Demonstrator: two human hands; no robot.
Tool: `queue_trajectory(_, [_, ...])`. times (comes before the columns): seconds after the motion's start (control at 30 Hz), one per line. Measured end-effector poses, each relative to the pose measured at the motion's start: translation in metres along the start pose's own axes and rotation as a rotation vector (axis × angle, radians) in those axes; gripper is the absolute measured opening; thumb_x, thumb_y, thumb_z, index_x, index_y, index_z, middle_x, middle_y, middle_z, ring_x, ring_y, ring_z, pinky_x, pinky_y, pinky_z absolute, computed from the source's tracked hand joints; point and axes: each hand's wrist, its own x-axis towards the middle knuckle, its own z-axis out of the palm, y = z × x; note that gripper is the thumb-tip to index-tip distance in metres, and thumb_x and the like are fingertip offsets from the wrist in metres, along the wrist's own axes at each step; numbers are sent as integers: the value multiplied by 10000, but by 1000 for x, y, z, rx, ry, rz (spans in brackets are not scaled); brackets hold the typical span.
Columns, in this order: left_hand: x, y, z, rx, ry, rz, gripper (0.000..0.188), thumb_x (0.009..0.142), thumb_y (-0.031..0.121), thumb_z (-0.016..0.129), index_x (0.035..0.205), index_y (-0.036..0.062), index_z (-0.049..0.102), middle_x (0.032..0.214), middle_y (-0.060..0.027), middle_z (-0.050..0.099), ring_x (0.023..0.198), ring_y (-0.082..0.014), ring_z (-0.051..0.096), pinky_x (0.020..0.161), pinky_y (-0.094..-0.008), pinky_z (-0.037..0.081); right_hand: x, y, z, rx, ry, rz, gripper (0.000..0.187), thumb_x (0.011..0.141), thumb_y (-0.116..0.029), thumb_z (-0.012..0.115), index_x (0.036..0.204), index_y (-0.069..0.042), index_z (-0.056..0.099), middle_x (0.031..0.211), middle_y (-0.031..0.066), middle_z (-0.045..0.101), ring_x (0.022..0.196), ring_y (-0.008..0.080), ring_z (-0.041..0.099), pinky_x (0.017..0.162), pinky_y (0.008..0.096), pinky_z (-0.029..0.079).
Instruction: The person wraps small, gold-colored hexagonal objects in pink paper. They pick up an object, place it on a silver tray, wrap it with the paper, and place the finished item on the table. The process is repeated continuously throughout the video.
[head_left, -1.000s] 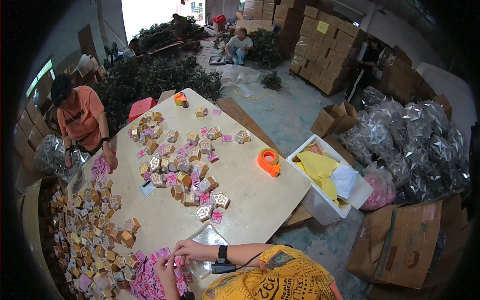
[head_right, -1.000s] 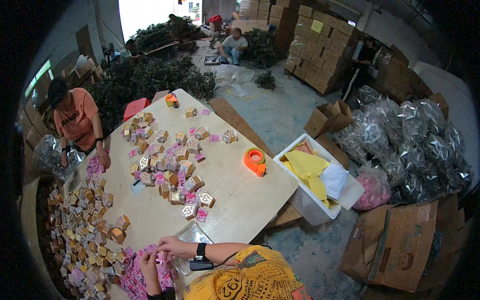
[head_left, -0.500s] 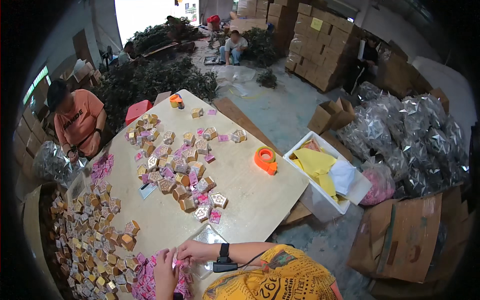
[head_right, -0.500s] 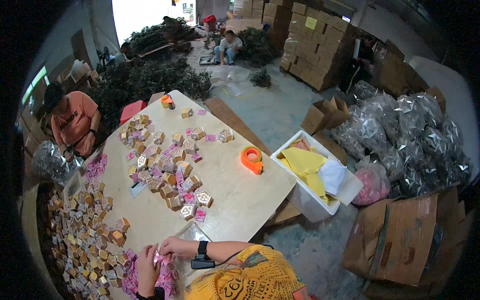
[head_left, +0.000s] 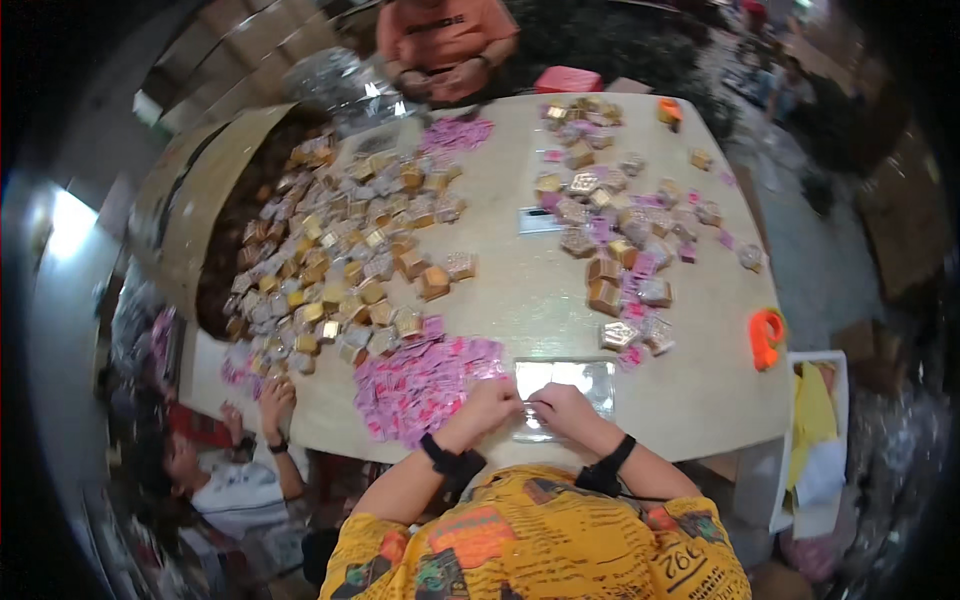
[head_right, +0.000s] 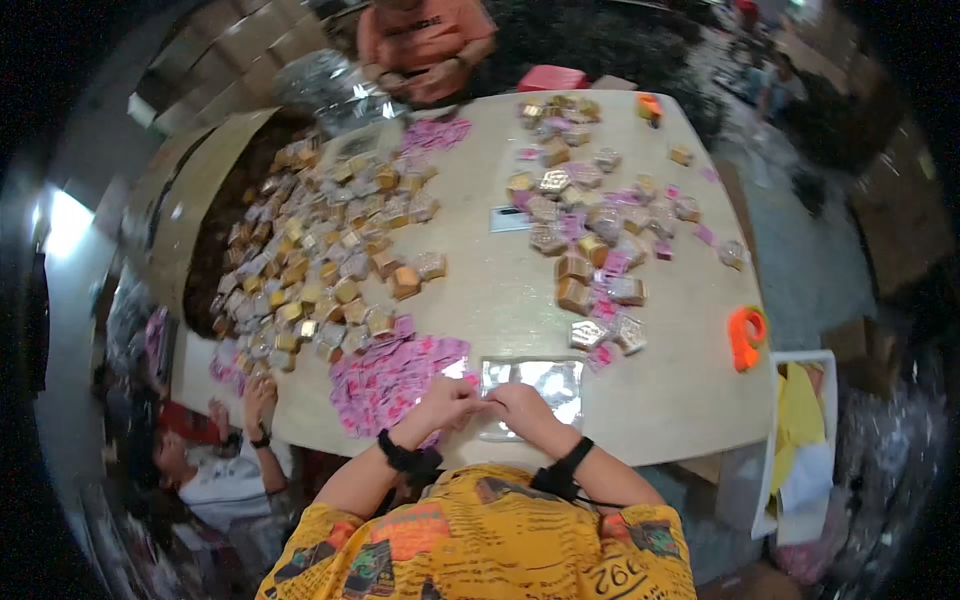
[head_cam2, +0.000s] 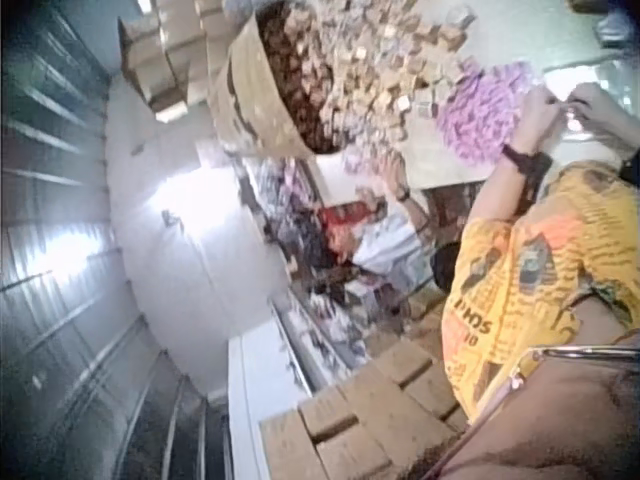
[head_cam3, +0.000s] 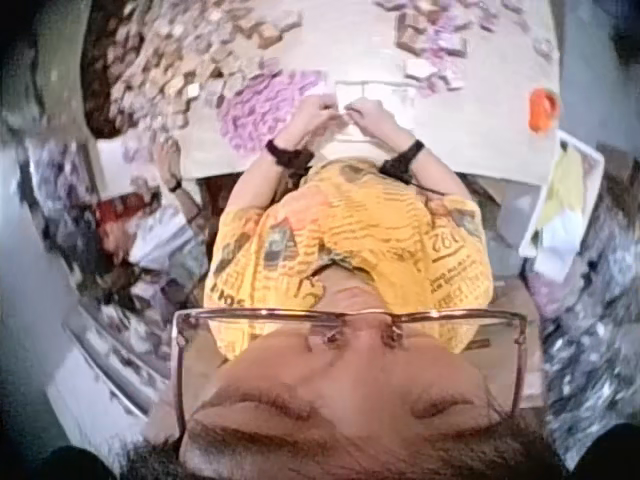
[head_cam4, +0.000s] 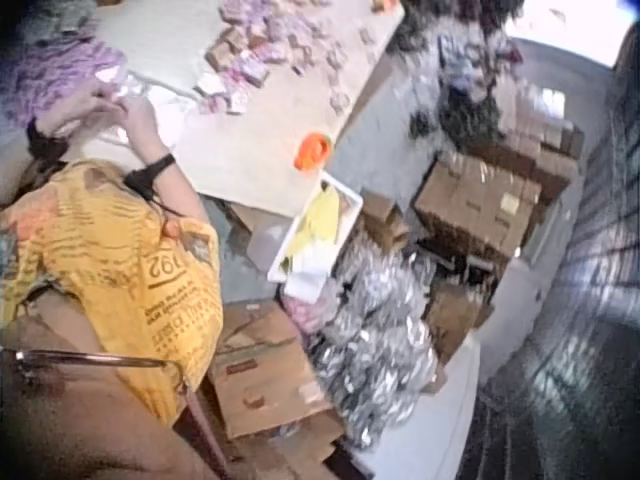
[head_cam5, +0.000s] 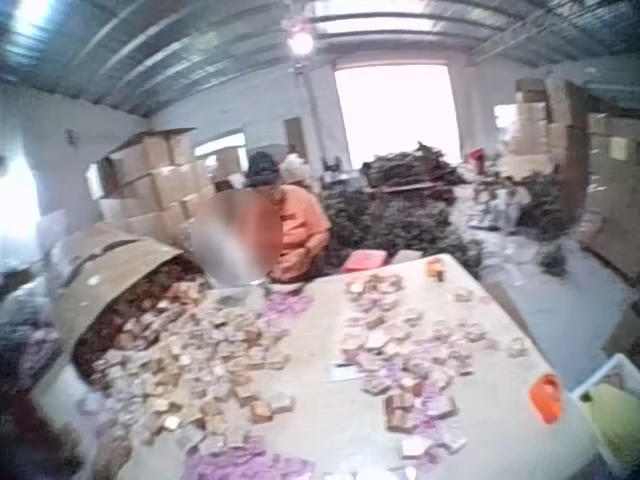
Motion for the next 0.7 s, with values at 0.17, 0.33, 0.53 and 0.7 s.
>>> queue_trajectory(0.17, [7, -23, 0, -504, -44, -306, 187, 781, 160, 606, 640, 37, 608, 531, -30, 548, 394, -70, 453, 333, -204, 288, 5, -4, 2, -303, -113, -169, 56, 736, -84, 550, 724, -50, 507, 632, 111, 498, 588, 295, 568, 524, 381, 478])
queue_trajectory(0.33, [30, -46, -15, -315, -118, -191, 197, 774, 184, 616, 670, 17, 611, 571, -54, 561, 478, -136, 518, 420, -281, 403, 21, 0, 5, -334, -149, -142, 119, 773, -128, 577, 718, -42, 517, 654, 124, 518, 581, 313, 555, 531, 401, 470])
queue_trajectory(0.53, [112, -70, -113, 679, 653, 129, 431, 752, 184, 622, 1135, 23, 509, 1152, -202, 478, 1048, -380, 497, 798, -453, 462, 38, -1, -12, -273, -19, 18, 109, 779, -102, 558, 718, -20, 519, 685, 148, 529, 626, 333, 560, 587, 415, 469])
queue_trajectory(0.7, [156, -113, -170, 759, 795, 60, 364, 795, 70, 510, 1156, 34, 480, 1156, -190, 483, 1083, -355, 471, 792, -469, 461, 39, 2, -23, -232, 60, 137, 90, 778, -76, 589, 825, -4, 617, 750, 158, 605, 671, 324, 595, 618, 377, 483])
